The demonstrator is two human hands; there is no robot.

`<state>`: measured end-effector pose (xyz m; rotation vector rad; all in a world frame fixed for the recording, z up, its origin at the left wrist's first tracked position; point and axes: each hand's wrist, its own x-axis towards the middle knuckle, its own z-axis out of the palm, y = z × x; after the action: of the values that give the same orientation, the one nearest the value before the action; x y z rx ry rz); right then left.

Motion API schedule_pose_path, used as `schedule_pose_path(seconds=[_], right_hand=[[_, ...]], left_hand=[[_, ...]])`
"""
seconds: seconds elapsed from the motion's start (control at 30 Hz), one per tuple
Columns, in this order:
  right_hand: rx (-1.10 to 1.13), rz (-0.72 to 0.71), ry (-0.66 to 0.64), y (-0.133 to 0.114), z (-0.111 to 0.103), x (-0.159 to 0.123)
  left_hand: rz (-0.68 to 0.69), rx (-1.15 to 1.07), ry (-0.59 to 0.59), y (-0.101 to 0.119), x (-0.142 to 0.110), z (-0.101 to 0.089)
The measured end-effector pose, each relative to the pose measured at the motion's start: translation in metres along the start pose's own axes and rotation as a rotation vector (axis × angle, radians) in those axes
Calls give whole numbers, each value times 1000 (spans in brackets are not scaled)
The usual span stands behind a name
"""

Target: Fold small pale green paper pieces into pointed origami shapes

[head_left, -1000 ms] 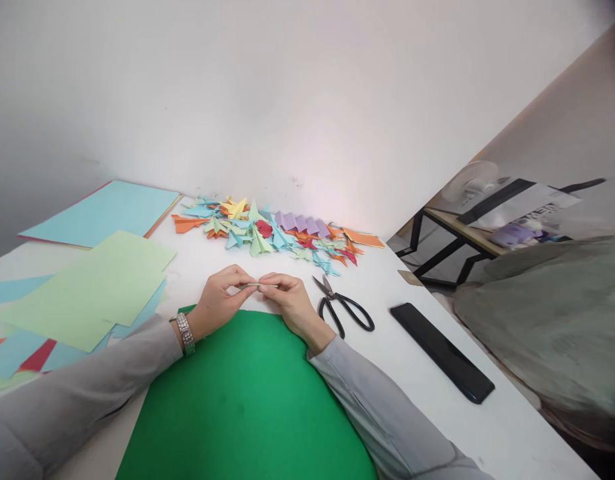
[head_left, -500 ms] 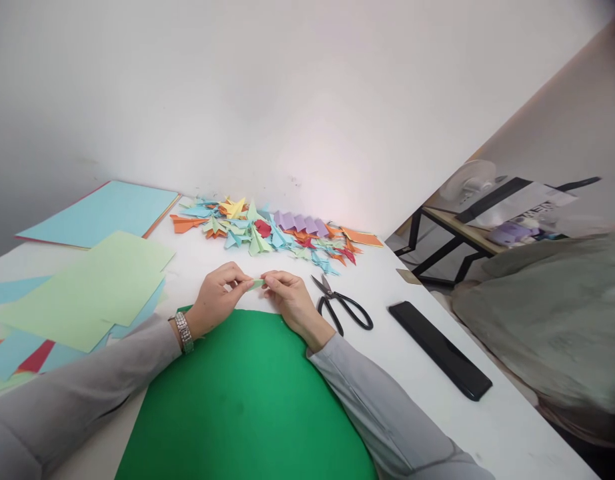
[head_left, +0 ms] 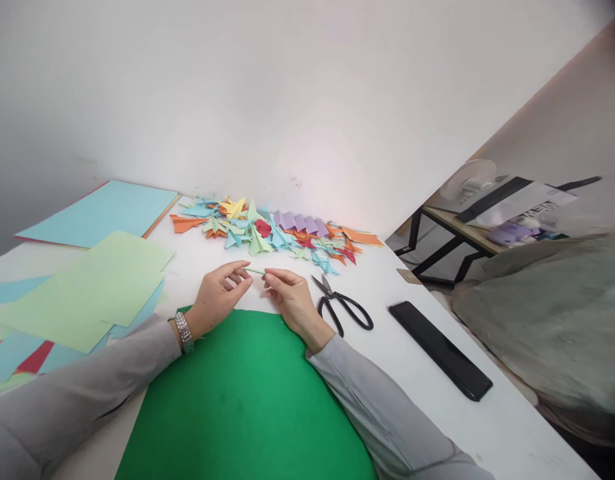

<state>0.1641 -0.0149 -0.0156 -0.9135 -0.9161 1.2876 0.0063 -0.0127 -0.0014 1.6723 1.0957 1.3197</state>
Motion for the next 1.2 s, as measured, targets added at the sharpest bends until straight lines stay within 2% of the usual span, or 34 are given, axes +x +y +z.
schedule_pose_path(seconds=[0.23,0.33,0.43,0.73,0.97,1.2], right_hand=[[-152,-55,-99,2,1,-4],[-182,-67,-117,2,1,-5],[-167,-52,-122,1,1,-5],[-40,30,-119,-3,1,-4],[-110,-21,-164,0,0,-5],[-175,-1,-232,1,1,-7]], left_hand=[[-91,42,-29,0,2,-1],[-68,23,-39,-1,2,-2],[-33,-1,-45,1,0,-2],[-38,-24,-43,1,0,-2],[-60,-70,-66,-1,1,-3],[-93,-77,-87,-2,5,-3]])
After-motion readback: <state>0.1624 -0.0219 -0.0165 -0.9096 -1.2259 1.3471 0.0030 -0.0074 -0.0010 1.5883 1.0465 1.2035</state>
